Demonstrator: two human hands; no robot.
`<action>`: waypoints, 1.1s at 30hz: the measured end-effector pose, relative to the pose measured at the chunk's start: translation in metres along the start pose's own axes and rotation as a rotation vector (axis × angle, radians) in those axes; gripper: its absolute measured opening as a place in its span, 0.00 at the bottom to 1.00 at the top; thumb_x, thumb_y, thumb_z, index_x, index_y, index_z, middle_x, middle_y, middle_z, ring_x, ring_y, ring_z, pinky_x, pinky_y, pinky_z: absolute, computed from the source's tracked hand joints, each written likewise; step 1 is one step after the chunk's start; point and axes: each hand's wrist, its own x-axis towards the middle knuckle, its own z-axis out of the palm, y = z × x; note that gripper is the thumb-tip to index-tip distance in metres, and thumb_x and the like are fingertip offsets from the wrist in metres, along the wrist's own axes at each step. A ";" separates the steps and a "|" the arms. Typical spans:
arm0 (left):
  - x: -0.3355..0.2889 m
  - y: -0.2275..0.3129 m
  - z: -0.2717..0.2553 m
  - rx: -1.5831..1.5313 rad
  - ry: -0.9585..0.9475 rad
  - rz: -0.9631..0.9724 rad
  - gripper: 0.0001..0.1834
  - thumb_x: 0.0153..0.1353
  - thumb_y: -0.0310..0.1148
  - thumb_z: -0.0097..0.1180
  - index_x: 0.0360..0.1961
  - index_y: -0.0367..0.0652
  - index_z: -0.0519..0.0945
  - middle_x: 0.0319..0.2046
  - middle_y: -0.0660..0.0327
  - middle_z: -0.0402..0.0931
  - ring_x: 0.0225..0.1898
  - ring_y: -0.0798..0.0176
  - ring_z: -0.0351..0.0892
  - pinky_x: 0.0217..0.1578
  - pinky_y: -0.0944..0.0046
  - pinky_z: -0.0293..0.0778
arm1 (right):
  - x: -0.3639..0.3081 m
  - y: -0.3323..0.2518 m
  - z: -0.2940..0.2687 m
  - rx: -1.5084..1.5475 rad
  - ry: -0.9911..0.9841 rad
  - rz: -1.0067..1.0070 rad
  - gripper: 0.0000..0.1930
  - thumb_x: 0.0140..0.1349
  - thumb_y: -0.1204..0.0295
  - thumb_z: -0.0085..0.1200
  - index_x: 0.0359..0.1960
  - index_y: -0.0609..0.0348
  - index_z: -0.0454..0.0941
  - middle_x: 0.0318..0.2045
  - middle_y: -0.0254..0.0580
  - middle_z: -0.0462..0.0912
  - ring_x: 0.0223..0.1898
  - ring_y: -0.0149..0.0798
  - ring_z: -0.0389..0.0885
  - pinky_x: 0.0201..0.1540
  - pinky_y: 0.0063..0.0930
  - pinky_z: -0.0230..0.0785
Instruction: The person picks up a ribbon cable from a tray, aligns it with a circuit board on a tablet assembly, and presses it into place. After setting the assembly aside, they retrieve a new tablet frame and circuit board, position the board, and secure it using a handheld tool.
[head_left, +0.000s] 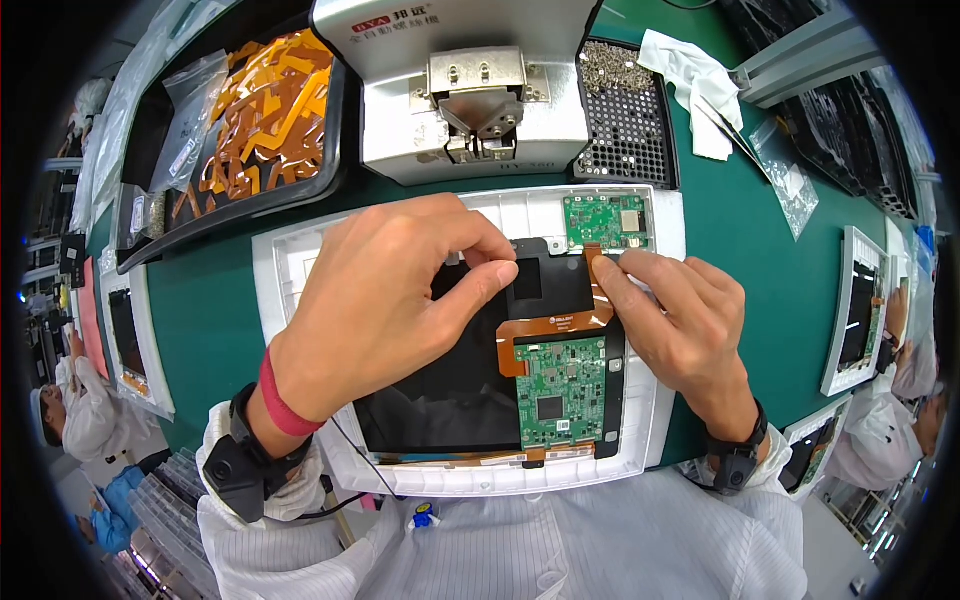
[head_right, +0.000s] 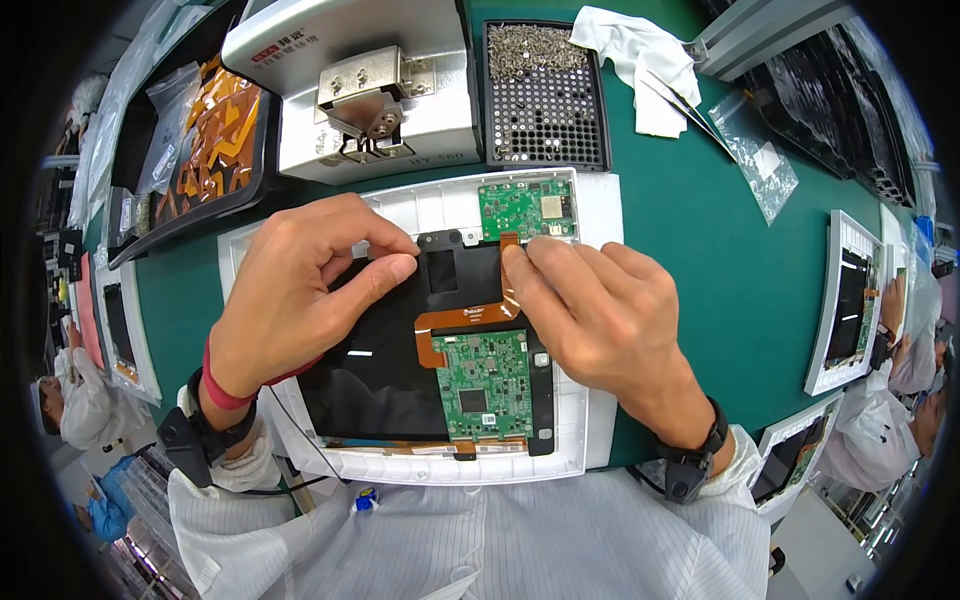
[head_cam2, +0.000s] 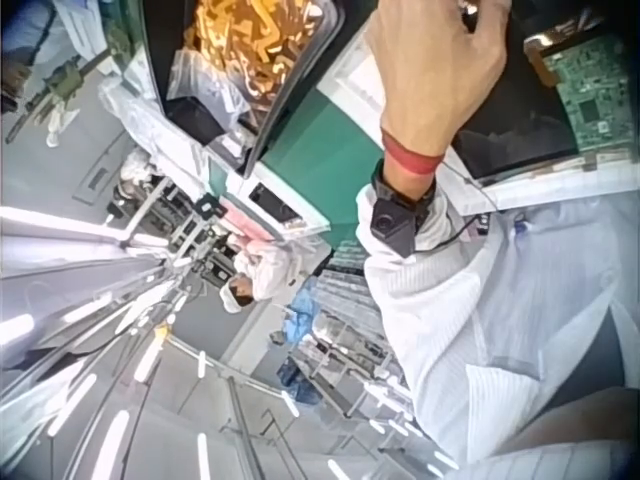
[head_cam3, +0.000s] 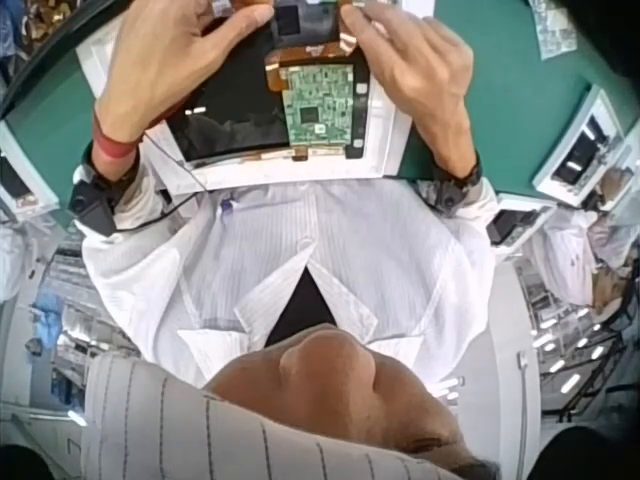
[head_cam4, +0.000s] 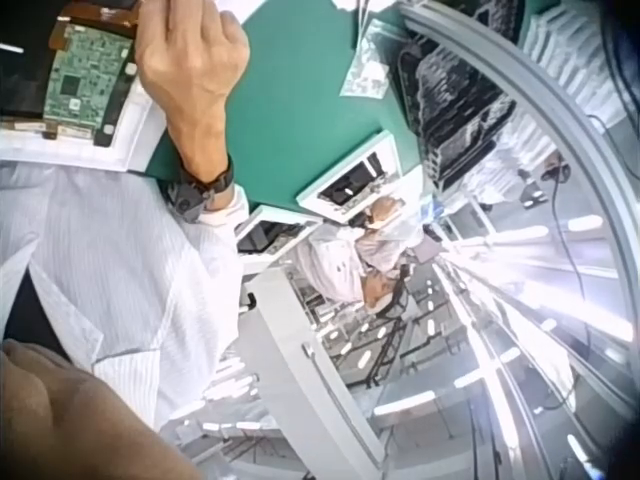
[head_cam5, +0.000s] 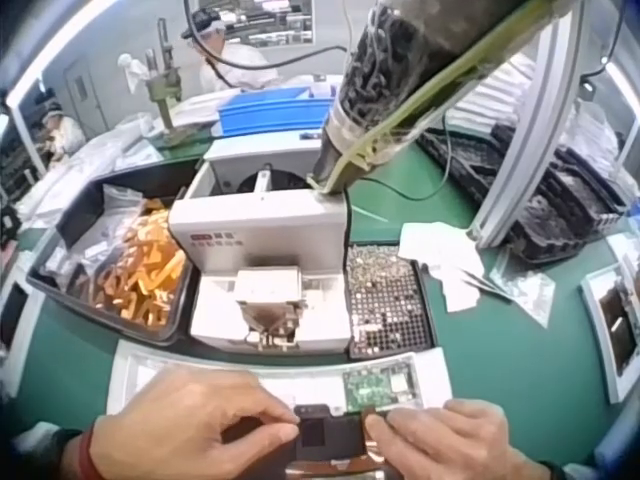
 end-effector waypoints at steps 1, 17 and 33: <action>0.000 0.000 0.002 -0.012 0.004 0.027 0.06 0.58 0.28 0.66 0.34 0.37 0.85 0.27 0.60 0.79 0.19 0.69 0.64 0.20 0.67 0.58 | 0.000 -0.001 0.000 0.001 0.000 0.000 0.10 0.52 0.74 0.65 0.36 0.62 0.85 0.32 0.35 0.81 0.25 0.27 0.81 0.22 0.21 0.63; 0.004 0.007 0.008 0.066 -0.043 0.091 0.07 0.57 0.29 0.68 0.35 0.38 0.85 0.28 0.59 0.78 0.22 0.62 0.73 0.22 0.64 0.64 | -0.001 -0.006 0.000 -0.081 -0.070 0.000 0.13 0.50 0.76 0.61 0.39 0.66 0.84 0.36 0.39 0.82 0.28 0.29 0.80 0.26 0.23 0.65; 0.004 0.006 0.010 0.087 -0.053 0.088 0.08 0.58 0.30 0.67 0.38 0.40 0.86 0.30 0.59 0.78 0.23 0.60 0.75 0.24 0.63 0.67 | -0.001 -0.006 -0.002 -0.065 -0.085 0.015 0.14 0.49 0.76 0.61 0.39 0.66 0.84 0.36 0.39 0.81 0.28 0.29 0.80 0.26 0.23 0.66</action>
